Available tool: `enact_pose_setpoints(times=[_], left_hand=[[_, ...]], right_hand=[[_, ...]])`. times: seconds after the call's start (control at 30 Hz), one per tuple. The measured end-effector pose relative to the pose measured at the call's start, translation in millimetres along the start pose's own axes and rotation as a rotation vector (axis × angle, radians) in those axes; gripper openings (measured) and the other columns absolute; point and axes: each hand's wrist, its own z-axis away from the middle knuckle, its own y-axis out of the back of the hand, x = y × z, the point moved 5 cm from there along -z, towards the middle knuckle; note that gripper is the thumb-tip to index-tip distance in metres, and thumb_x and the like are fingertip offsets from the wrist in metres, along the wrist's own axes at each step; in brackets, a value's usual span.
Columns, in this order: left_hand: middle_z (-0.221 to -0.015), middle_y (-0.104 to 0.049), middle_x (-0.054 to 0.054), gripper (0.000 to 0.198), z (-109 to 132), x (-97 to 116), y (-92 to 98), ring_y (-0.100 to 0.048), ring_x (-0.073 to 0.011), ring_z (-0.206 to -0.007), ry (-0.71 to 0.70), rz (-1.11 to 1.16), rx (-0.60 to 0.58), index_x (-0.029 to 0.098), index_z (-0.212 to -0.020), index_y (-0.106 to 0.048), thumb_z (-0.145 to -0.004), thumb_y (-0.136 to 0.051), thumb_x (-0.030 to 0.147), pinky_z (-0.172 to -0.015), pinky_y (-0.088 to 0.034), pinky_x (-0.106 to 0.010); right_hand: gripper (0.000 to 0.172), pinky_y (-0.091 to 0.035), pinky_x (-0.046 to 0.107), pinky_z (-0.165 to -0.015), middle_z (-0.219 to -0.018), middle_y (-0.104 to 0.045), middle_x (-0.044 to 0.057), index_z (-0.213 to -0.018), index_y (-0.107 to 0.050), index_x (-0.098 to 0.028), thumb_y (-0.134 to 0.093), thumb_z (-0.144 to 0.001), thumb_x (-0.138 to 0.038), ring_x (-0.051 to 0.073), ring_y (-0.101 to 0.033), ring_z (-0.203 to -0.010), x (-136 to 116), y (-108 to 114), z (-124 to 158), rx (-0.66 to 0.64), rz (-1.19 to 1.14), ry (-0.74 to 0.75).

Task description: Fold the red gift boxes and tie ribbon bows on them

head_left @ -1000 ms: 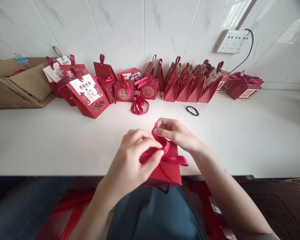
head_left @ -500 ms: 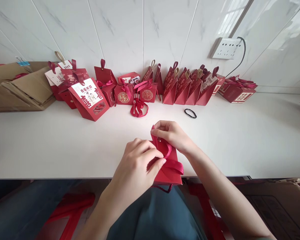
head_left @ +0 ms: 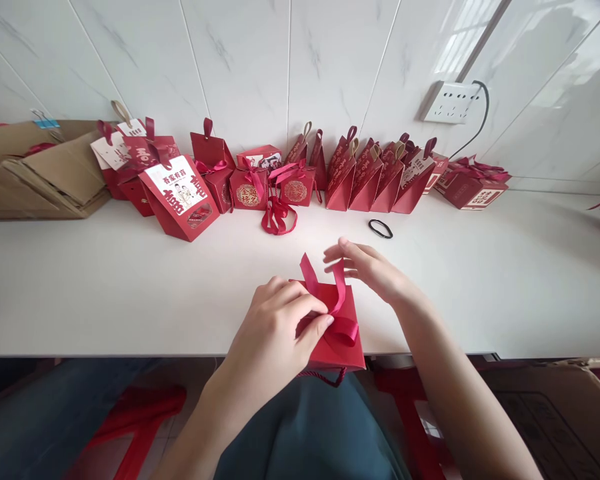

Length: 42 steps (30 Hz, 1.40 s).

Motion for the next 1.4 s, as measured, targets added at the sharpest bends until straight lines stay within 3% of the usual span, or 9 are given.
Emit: enact_pose_setpoints(times=[0.17, 0.37, 0.5, 0.63, 0.73, 0.9, 1.0, 1.1, 1.4], left_hand=[[-0.078, -0.061, 0.000, 0.012, -1.3, 0.3, 0.2, -0.051, -0.0154, -0.080, -0.008, 0.028, 0.009, 0.018, -0.083, -0.062, -0.091, -0.053, 0.018, -0.077, -0.046, -0.031], [-0.077, -0.061, 0.001, 0.019, 0.5, -3.3, 1.8, -0.054, -0.0157, -0.085, 0.050, 0.036, 0.016, 0.018, -0.107, -0.056, -0.089, -0.055, 0.017, -0.077, -0.048, -0.029], [-0.078, -0.061, 0.000, 0.014, -0.9, -1.4, 2.0, -0.053, -0.0158, -0.083, -0.007, 0.004, 0.006, 0.018, -0.101, -0.060, -0.090, -0.052, 0.015, -0.077, -0.048, -0.030], [-0.082, -0.059, -0.003, 0.017, -0.8, 1.6, 1.9, -0.052, -0.0164, -0.085, -0.045, -0.041, 0.022, 0.017, -0.096, -0.066, -0.091, -0.050, 0.016, -0.080, -0.048, -0.031], [-0.089, -0.056, -0.004, 0.019, 0.4, -1.4, 2.3, -0.052, -0.0167, -0.092, -0.009, -0.022, 0.036, 0.020, -0.100, -0.068, -0.091, -0.051, 0.020, -0.082, -0.048, -0.029], [-0.104, -0.053, -0.002, 0.033, 8.2, -20.6, 10.7, -0.053, -0.0157, -0.100, 0.180, 0.200, 0.126, 0.029, -0.122, -0.054, -0.090, -0.053, 0.034, -0.086, -0.046, -0.028], [-0.082, -0.052, 0.000, 0.019, 21.4, -32.4, 21.2, -0.053, -0.0145, -0.079, 0.384, 0.229, 0.228, 0.024, -0.095, -0.057, -0.088, -0.051, 0.040, -0.072, -0.046, -0.026], [-0.057, -0.037, 0.003, 0.037, 32.4, -34.2, 19.0, -0.040, -0.0121, -0.057, 0.562, 0.229, 0.085, 0.020, -0.061, -0.039, -0.088, -0.046, 0.045, -0.056, -0.038, -0.024], [-0.054, -0.029, 0.004, 0.039, 32.0, -34.8, 6.7, -0.028, -0.0099, -0.050, 0.581, 0.398, 0.081, 0.020, -0.058, -0.034, -0.088, -0.048, 0.041, -0.044, -0.027, -0.022]], right_hand=[[0.045, -0.043, 0.030, -0.075, -0.072, -0.061, 0.002, -0.068, -0.059, -0.015, -0.057, -0.082, -0.058, 0.014, -0.056, -0.071, 12.2, -3.4, 17.1, -0.149, -0.011, 0.005], [0.035, -0.041, 0.027, -0.067, -0.064, -0.056, -0.002, -0.064, -0.056, -0.016, -0.064, -0.079, -0.047, 0.011, -0.051, -0.062, 12.7, -13.1, 8.1, -0.068, -0.119, 0.039], [0.039, -0.041, 0.027, -0.067, -0.061, -0.053, -0.002, -0.058, -0.051, -0.017, -0.065, -0.076, -0.048, 0.011, -0.051, -0.061, 14.6, -17.2, -2.4, -0.079, -0.039, -0.009], [0.034, -0.040, 0.026, -0.062, -0.074, -0.058, 0.002, -0.073, -0.055, -0.018, -0.056, -0.082, -0.051, 0.013, -0.053, -0.067, 10.1, 2.7, 16.2, 0.230, 0.203, 0.073], [0.044, -0.032, 0.023, -0.050, -0.061, -0.046, -0.002, -0.065, -0.045, -0.020, -0.044, -0.088, -0.058, 0.011, -0.040, -0.055, 0.8, 14.2, 57.5, 0.480, 0.337, 0.113], [0.056, -0.023, 0.022, -0.044, -0.053, -0.031, -0.004, -0.056, -0.033, -0.019, -0.040, -0.087, -0.066, 0.009, -0.026, -0.049, -7.0, -18.1, 101.8, 0.176, 0.400, 0.090], [0.054, -0.022, 0.022, -0.043, -0.051, -0.030, -0.005, -0.057, -0.033, -0.019, -0.046, -0.085, -0.064, 0.008, -0.025, -0.048, -4.5, -29.3, 105.3, 0.148, 0.391, 0.041], [0.052, -0.022, 0.021, -0.043, -0.052, -0.029, -0.006, -0.057, -0.033, -0.019, -0.045, -0.087, -0.060, 0.008, -0.025, -0.048, -0.4, -31.1, 102.6, 0.165, 0.354, 0.028], [0.044, -0.023, 0.024, -0.041, -0.051, -0.033, -0.004, -0.061, -0.045, -0.021, -0.052, -0.085, -0.056, 0.009, -0.026, -0.046, -2.4, -32.5, 107.8, 0.281, 0.370, 0.068]])
